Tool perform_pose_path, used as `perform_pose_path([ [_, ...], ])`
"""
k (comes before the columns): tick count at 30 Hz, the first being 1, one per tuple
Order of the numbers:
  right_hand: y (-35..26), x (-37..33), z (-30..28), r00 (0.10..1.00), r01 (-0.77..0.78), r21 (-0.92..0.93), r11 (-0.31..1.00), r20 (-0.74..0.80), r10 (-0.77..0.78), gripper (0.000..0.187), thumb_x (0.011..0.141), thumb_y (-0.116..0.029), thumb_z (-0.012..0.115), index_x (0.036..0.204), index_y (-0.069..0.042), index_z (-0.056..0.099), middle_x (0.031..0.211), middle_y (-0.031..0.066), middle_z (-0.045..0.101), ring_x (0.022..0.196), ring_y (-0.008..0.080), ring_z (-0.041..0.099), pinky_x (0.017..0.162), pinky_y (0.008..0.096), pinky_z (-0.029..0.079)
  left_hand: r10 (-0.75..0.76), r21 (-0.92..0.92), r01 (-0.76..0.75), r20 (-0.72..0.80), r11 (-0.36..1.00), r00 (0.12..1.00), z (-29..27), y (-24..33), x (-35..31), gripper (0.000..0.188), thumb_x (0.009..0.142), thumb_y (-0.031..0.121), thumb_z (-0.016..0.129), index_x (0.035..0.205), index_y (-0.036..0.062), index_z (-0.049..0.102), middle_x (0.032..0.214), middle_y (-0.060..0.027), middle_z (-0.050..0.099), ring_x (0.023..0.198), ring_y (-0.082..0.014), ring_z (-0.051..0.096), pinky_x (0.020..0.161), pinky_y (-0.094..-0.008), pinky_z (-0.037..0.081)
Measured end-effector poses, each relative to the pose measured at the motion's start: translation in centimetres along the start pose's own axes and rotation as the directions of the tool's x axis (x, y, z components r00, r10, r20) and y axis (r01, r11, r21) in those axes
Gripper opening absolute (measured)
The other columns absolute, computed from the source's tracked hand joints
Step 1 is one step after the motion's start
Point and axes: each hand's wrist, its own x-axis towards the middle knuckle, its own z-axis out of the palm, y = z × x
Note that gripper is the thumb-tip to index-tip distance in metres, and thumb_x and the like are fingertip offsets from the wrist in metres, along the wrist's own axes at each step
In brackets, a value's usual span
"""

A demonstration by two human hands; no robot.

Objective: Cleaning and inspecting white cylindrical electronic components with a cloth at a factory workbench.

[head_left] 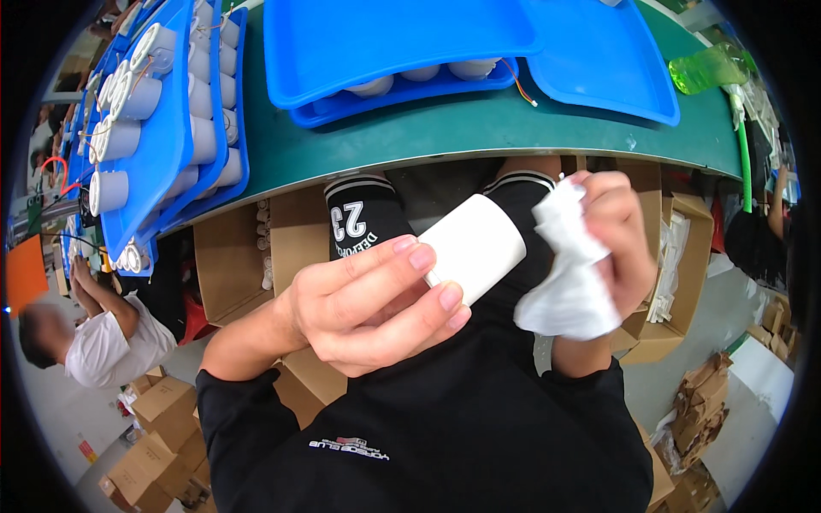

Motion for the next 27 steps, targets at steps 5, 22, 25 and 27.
perform_pose_path([
  [5,-2.1,0.8,3.1,0.984,0.138,-0.165,0.977,0.138,-0.115,0.041,0.056,-0.009,0.079,0.095,-0.007,0.068,0.084,0.0064,0.049,0.081,0.0256,0.050,0.074,0.0393,0.047,0.049,0.020,-0.049,0.010,0.999,0.999,0.2,-0.4,0.2,0.025,0.069,0.001,0.073,0.093,0.0104,0.072,0.104,-0.0024,0.061,0.099,-0.0244,0.060,0.082,-0.0311,0.060],
  [22,1.2,0.4,0.2,0.954,-0.223,-0.256,0.941,-0.256,0.156,0.022,0.074,0.004,0.071,0.094,-0.002,0.064,0.089,0.0085,0.057,0.078,0.0160,0.056,0.067,0.0252,0.044,0.164,-0.031,-0.162,0.065,0.986,0.984,0.5,-0.3,0.4,0.024,0.075,0.004,0.070,0.098,0.0086,0.066,0.101,0.0026,0.060,0.091,-0.0126,0.060,0.088,-0.0276,0.056],
  [25,0.5,0.7,-0.4,0.947,-0.244,-0.143,0.959,-0.247,0.204,0.023,0.072,0.004,0.071,0.094,0.001,0.064,0.089,0.0091,0.056,0.081,0.0149,0.055,0.070,0.0240,0.044,0.264,-0.009,-0.265,0.109,0.964,0.958,0.4,-0.8,0.4,0.023,0.077,0.018,0.072,0.099,0.0133,0.066,0.107,0.0027,0.059,0.096,-0.0186,0.057,0.083,-0.0292,0.056],
  [27,-0.3,1.2,-0.6,0.989,-0.118,-0.107,0.987,-0.104,0.107,0.027,0.068,0.001,0.074,0.094,0.001,0.064,0.088,0.0103,0.056,0.080,0.0167,0.056,0.068,0.0246,0.044,0.283,-0.008,-0.285,0.139,0.959,0.949,0.1,-0.9,0.7,0.024,0.077,0.015,0.071,0.100,0.0142,0.066,0.108,0.0041,0.059,0.096,-0.0165,0.057,0.084,-0.0284,0.056],
])
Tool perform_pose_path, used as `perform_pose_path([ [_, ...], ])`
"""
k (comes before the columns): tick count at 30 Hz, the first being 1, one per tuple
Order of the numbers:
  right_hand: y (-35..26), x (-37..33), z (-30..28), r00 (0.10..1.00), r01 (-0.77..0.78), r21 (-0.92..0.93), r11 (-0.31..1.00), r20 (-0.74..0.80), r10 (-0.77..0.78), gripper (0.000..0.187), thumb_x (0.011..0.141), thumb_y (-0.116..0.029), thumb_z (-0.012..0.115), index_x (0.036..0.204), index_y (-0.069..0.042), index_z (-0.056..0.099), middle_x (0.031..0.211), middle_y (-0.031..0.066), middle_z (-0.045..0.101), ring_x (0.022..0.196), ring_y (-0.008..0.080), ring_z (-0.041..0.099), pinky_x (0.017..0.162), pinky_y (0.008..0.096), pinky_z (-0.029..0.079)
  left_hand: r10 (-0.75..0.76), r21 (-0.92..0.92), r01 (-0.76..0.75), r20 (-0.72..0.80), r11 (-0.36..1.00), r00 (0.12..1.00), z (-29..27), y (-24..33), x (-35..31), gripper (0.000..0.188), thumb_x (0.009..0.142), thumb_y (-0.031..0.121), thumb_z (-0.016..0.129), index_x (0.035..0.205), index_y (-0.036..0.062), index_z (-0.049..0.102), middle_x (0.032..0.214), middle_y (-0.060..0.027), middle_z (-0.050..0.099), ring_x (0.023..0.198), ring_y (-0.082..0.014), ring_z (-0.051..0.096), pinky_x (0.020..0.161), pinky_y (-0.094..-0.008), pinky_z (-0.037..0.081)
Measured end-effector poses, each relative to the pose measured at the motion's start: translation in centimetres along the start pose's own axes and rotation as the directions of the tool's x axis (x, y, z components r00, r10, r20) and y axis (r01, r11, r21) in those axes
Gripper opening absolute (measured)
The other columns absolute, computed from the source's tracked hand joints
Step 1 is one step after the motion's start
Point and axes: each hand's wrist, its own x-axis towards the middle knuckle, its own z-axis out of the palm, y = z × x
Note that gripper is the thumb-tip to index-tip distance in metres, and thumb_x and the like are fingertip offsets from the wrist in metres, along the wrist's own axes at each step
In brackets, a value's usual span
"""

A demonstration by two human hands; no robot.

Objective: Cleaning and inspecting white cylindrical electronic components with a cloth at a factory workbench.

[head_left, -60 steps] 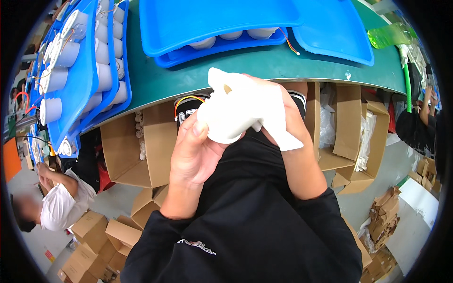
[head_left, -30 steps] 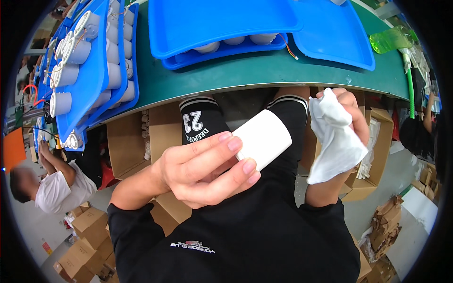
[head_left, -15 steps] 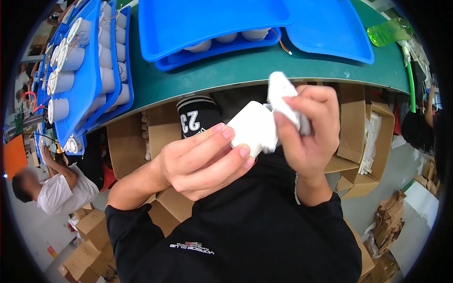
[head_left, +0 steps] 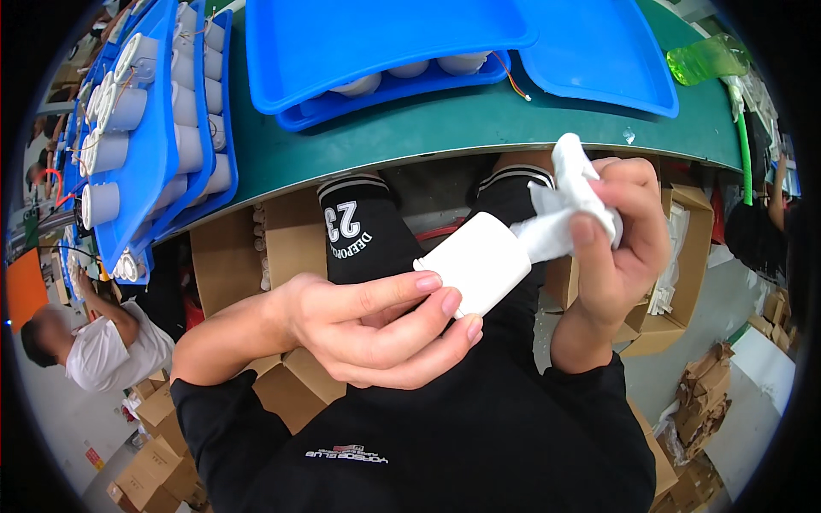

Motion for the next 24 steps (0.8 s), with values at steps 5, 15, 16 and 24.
perform_pose_path([
  [5,-1.6,1.1,1.4,0.940,0.206,0.136,0.969,0.248,-0.235,0.036,0.065,-0.014,0.081,0.093,0.000,0.062,0.084,0.0089,0.048,0.071,0.0210,0.050,0.062,0.0333,0.044,0.079,0.008,-0.079,0.026,0.997,0.997,-0.1,-0.5,0.3,0.022,0.079,0.006,0.067,0.100,0.0132,0.067,0.106,0.0047,0.060,0.095,-0.0138,0.056,0.084,-0.0280,0.056],
  [15,-0.1,2.3,0.2,0.937,-0.049,-0.160,0.986,0.335,0.101,0.022,0.068,0.000,0.074,0.090,0.000,0.070,0.078,0.0070,0.057,0.068,0.0157,0.056,0.057,0.0253,0.041,0.044,-0.018,-0.043,0.037,0.999,0.998,-0.2,-0.2,-0.6,0.022,0.078,0.012,0.067,0.100,0.0134,0.064,0.107,0.0050,0.058,0.097,-0.0147,0.055,0.084,-0.0268,0.056],
  [16,0.0,2.3,-0.1,0.950,-0.059,-0.151,0.987,0.295,0.102,0.019,0.069,-0.002,0.076,0.088,-0.001,0.071,0.077,0.0065,0.059,0.066,0.0143,0.057,0.054,0.0237,0.041,0.034,-0.001,-0.034,0.018,0.999,0.999,-0.1,-0.3,-0.7,0.022,0.078,0.014,0.067,0.100,0.0137,0.064,0.107,0.0050,0.058,0.097,-0.0151,0.054,0.084,-0.0266,0.055],
  [24,0.4,1.4,-1.5,0.963,-0.208,-0.033,0.978,0.168,0.210,0.018,0.076,-0.002,0.071,0.093,0.003,0.069,0.084,0.0093,0.062,0.073,0.0137,0.056,0.061,0.0225,0.041,0.019,-0.014,-0.018,0.020,1.000,1.000,-0.4,-0.3,-0.7,0.024,0.078,0.017,0.067,0.101,0.0151,0.062,0.108,0.0059,0.058,0.098,-0.0152,0.053,0.085,-0.0276,0.053],
])
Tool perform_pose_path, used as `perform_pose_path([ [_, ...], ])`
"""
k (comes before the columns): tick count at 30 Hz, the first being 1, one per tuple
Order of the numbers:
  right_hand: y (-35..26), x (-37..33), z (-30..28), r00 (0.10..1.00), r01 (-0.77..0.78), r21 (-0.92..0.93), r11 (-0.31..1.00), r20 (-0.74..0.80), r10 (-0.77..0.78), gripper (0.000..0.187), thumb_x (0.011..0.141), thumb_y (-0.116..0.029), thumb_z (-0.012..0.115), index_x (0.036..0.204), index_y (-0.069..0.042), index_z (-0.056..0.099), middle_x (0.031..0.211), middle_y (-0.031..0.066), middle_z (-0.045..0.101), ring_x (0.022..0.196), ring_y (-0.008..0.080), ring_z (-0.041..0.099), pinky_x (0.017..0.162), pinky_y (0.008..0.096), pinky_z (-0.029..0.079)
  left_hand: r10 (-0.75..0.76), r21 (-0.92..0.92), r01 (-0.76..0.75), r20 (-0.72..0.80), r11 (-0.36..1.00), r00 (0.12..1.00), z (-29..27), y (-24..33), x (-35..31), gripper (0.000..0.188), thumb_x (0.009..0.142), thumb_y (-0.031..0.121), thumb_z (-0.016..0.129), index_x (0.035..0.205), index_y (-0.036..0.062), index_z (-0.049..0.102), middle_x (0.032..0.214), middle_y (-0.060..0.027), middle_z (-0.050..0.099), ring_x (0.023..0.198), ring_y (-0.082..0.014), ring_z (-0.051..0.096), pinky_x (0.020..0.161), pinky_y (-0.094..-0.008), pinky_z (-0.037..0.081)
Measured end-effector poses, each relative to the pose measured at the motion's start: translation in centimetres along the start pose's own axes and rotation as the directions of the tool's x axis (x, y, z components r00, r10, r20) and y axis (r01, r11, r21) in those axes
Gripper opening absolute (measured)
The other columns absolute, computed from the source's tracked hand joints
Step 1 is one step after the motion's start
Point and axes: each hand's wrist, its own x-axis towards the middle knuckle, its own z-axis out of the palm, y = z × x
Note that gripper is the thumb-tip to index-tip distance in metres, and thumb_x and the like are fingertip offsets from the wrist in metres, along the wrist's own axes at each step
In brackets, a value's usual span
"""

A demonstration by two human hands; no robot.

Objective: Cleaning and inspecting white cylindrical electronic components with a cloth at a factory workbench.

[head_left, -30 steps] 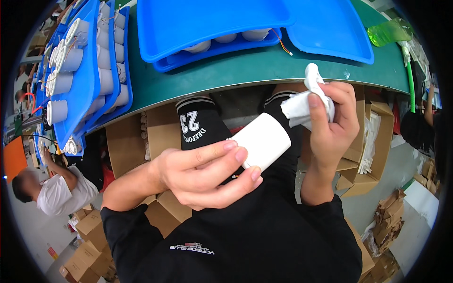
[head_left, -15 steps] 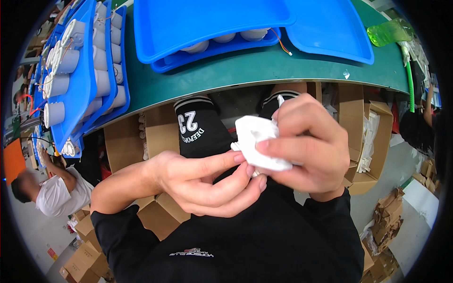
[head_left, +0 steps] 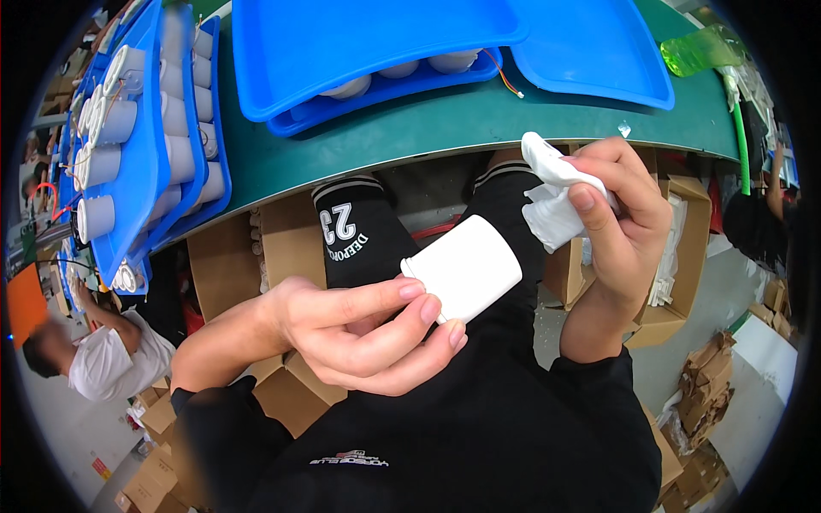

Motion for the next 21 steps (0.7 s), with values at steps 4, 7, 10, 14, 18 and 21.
perform_pose_path([
  [4,0.3,-0.4,0.0,1.000,-0.017,0.076,0.997,-0.022,0.019,0.018,0.078,-0.004,0.071,0.093,0.004,0.068,0.087,0.0105,0.062,0.076,0.0146,0.056,0.064,0.0232,0.041,-0.005,-0.003,0.005,-0.014,1.000,1.000,0.1,-0.1,0.1,0.025,0.078,0.018,0.068,0.102,0.0155,0.062,0.108,0.0067,0.058,0.099,-0.0150,0.054,0.085,-0.0277,0.053],
  [7,0.3,-0.8,-0.3,0.998,0.032,0.219,0.975,-0.062,-0.019,0.022,0.081,-0.010,0.069,0.095,0.006,0.064,0.088,0.0124,0.061,0.078,0.0159,0.055,0.068,0.0244,0.041,0.006,-0.003,-0.006,-0.010,1.000,1.000,0.0,-0.1,0.3,0.024,0.078,0.018,0.067,0.102,0.0157,0.062,0.108,0.0072,0.058,0.099,-0.0149,0.054,0.085,-0.0277,0.053],
  [10,0.3,-1.0,0.6,0.985,0.106,0.449,0.887,-0.172,-0.031,0.026,0.083,-0.016,0.066,0.095,0.005,0.059,0.088,0.0142,0.060,0.079,0.0169,0.054,0.071,0.0255,0.041,-0.002,-0.021,0.002,-0.009,1.000,1.000,0.2,-0.1,0.2,0.024,0.079,0.017,0.067,0.102,0.0157,0.063,0.108,0.0075,0.058,0.099,-0.0147,0.054,0.085,-0.0274,0.053],
  [14,0.2,-0.9,0.5,0.988,0.107,0.447,0.888,-0.146,-0.046,0.026,0.086,-0.019,0.064,0.096,0.004,0.056,0.091,0.0151,0.059,0.081,0.0166,0.053,0.073,0.0261,0.042,0.005,0.000,-0.005,-0.026,1.000,1.000,0.2,0.0,0.3,0.022,0.079,0.016,0.066,0.102,0.0161,0.064,0.108,0.0080,0.059,0.099,-0.0142,0.054,0.084,-0.0271,0.053],
  [18,-0.5,-1.5,1.6,0.986,0.027,0.499,0.866,-0.156,0.058,0.025,0.088,-0.018,0.062,0.098,0.004,0.055,0.094,0.0134,0.058,0.083,0.0150,0.053,0.074,0.0253,0.042,0.013,0.004,-0.013,-0.020,1.000,1.000,0.1,-0.1,0.3,0.022,0.080,0.015,0.066,0.102,0.0164,0.064,0.107,0.0085,0.059,0.099,-0.0138,0.054,0.084,-0.0272,0.054],
  [21,-1.1,-2.7,3.3,0.979,-0.165,0.541,0.824,-0.012,0.204,0.023,0.089,-0.013,0.062,0.101,0.004,0.053,0.097,0.0096,0.056,0.084,0.0113,0.052,0.074,0.0239,0.042,-0.031,-0.004,0.030,-0.109,1.000,0.994,0.2,-0.2,0.6,0.031,0.071,-0.010,0.065,0.096,0.0066,0.066,0.100,0.0026,0.059,0.093,-0.0089,0.058,0.087,-0.0226,0.057],
])
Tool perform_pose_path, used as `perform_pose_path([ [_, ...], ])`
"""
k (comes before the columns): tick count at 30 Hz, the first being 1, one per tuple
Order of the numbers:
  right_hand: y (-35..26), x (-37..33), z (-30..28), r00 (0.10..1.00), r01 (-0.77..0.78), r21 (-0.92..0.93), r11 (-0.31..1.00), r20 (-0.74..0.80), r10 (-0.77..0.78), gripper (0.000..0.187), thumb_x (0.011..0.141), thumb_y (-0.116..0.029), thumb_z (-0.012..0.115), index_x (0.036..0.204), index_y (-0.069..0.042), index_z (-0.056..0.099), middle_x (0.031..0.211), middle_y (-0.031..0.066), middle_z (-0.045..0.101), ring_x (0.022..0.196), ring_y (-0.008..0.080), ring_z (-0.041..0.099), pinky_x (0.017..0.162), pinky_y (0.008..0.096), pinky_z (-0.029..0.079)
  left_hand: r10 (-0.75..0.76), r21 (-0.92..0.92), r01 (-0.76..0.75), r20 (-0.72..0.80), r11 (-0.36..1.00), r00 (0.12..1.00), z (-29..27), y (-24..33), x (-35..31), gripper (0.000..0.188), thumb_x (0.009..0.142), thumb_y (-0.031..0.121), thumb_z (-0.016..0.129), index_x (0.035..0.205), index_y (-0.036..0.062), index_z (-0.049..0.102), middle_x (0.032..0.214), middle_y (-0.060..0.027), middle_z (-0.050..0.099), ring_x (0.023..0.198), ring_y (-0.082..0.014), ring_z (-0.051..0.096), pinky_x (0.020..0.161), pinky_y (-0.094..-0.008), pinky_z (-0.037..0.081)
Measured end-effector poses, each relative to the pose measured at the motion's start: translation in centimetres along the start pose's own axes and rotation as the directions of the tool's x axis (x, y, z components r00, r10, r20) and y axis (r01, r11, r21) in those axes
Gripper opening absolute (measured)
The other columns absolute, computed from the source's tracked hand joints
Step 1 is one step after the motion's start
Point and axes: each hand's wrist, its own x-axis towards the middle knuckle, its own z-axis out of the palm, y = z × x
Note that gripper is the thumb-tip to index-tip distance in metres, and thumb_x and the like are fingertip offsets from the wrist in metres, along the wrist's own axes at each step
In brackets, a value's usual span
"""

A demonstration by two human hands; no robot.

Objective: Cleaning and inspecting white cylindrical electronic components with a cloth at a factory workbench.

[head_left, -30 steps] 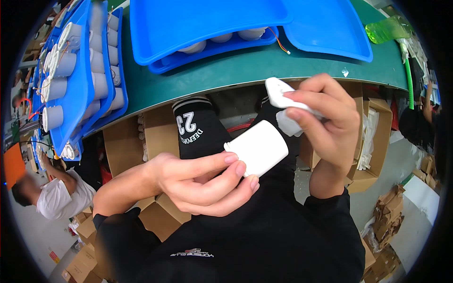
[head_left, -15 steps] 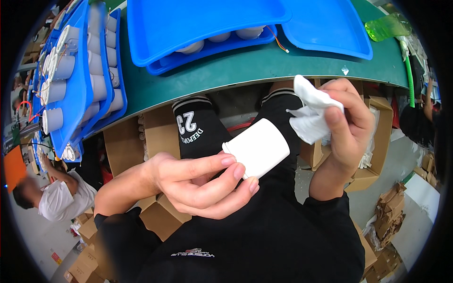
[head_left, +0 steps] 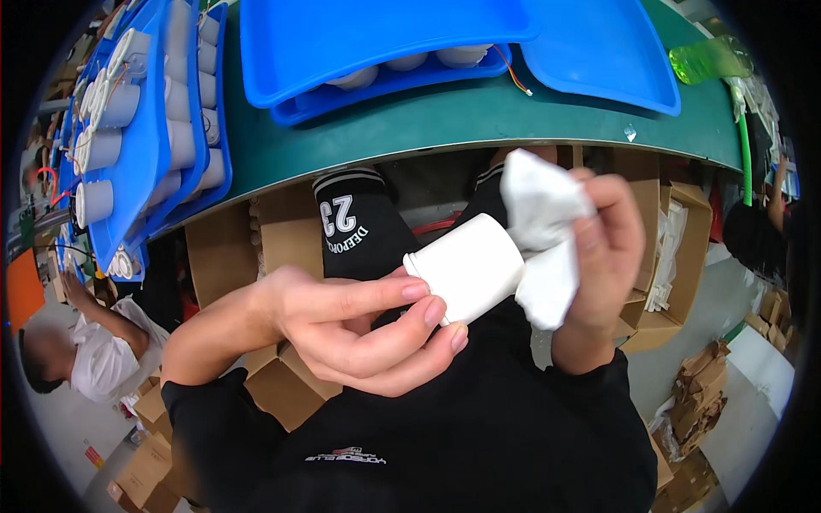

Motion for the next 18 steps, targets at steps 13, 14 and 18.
perform_pose_path([
  [13,1.9,-2.2,3.5,0.959,-0.188,0.234,0.954,0.255,0.126,0.024,0.084,-0.005,0.067,0.101,0.002,0.051,0.101,0.0099,0.058,0.088,0.0117,0.053,0.080,0.0259,0.042,-0.204,-0.143,0.216,0.095,0.966,0.974,-1.7,-3.4,-1.0,0.035,0.074,0.004,0.070,0.108,0.0043,0.063,0.112,-0.0136,0.057,0.092,-0.0319,0.063,0.078,-0.0424,0.056],
  [14,2.1,-2.0,4.2,0.979,-0.155,0.244,0.957,0.166,0.117,0.024,0.086,-0.007,0.066,0.103,0.002,0.051,0.103,0.0096,0.058,0.090,0.0110,0.053,0.081,0.0256,0.043,-0.315,-0.181,0.335,0.130,0.925,0.940,-2.2,-3.9,-0.6,0.039,0.071,-0.001,0.070,0.109,0.0033,0.063,0.111,-0.0158,0.058,0.091,-0.0320,0.063,0.077,-0.0404,0.056],
  [18,3.6,0.0,6.5,0.999,-0.035,0.319,0.947,0.021,0.029,0.029,0.090,-0.015,0.063,0.109,0.002,0.048,0.104,0.0081,0.059,0.090,0.0077,0.054,0.080,0.0232,0.044,-0.487,-0.109,0.546,0.333,0.831,0.808,-4.1,-6.4,0.5,0.050,0.068,-0.010,0.065,0.117,0.0015,0.060,0.107,-0.0174,0.060,0.088,-0.0287,0.063,0.070,-0.0315,0.052],
])
